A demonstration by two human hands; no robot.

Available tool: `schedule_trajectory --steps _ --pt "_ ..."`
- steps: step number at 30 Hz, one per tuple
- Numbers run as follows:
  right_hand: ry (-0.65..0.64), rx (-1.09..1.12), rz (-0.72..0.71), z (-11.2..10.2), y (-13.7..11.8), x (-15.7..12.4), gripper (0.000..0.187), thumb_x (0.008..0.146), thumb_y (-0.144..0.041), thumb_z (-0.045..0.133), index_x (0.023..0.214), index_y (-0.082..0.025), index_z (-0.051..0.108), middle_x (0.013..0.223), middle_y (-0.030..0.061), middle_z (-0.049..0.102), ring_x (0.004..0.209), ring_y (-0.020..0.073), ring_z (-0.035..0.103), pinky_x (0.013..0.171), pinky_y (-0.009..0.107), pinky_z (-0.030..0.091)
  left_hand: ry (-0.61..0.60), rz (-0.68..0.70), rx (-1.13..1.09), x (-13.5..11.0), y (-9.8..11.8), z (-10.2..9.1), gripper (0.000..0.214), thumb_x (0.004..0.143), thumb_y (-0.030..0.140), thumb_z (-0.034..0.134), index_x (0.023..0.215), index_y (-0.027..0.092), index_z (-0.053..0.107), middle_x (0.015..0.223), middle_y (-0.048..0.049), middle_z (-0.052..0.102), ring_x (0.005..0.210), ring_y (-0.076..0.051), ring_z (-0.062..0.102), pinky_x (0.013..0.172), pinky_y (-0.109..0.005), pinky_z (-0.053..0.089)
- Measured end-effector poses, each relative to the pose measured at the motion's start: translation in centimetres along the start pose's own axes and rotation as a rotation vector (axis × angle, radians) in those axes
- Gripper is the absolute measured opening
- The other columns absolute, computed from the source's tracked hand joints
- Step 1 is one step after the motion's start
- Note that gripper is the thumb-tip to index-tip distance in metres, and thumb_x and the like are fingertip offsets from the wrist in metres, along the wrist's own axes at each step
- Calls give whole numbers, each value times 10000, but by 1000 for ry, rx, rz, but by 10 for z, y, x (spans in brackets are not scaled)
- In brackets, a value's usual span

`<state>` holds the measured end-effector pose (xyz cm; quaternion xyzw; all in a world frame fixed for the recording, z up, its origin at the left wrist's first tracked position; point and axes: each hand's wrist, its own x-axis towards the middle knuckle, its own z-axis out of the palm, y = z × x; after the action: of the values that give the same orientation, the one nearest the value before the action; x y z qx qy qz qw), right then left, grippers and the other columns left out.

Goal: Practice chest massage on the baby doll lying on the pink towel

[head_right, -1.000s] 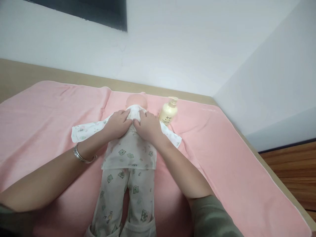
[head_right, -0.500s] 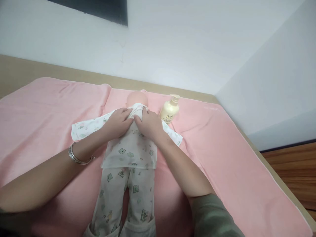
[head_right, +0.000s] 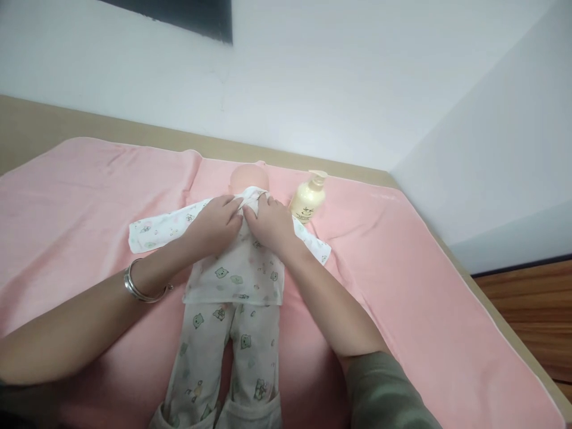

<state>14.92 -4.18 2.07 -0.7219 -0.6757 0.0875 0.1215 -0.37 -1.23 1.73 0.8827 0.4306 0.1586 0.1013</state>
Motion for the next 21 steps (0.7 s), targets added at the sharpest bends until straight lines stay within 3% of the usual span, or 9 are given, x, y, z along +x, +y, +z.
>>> schedule_trajectory --steps 7,11,16,21 --pt "83 -134 -141 0 -23 -26 513 1040 -295 297 1425 -51 532 1382 241 645 1304 370 561 1132 493 405 -104 -319 -98 16 -13 -6 375 995 415 337 1085 175 612 1113 -169 704 1071 -350 667 900 -460 517" --pt "-1 -18 -75 -4 -11 -10 480 1051 -344 285 1322 -97 593 1386 213 653 1319 352 571 1099 463 444 -24 -209 3 4 -4 1 392 1009 328 317 1178 133 611 1185 -208 678 1146 -359 630 1015 -497 484" --pt "-23 85 9 -3 7 8 584 1063 -467 298 1430 -66 512 1490 235 590 1330 359 588 1094 464 463 114 -15 79 -12 9 8 386 977 191 318 1217 112 609 1208 -212 646 1155 -349 589 1034 -501 468" --pt "86 -92 -122 8 -8 -14 576 1066 -346 294 1489 -4 482 1485 276 586 1381 390 545 1163 535 410 43 -126 -71 2 -1 5 304 953 226 357 1067 141 626 1065 -187 675 1045 -339 623 989 -500 491"
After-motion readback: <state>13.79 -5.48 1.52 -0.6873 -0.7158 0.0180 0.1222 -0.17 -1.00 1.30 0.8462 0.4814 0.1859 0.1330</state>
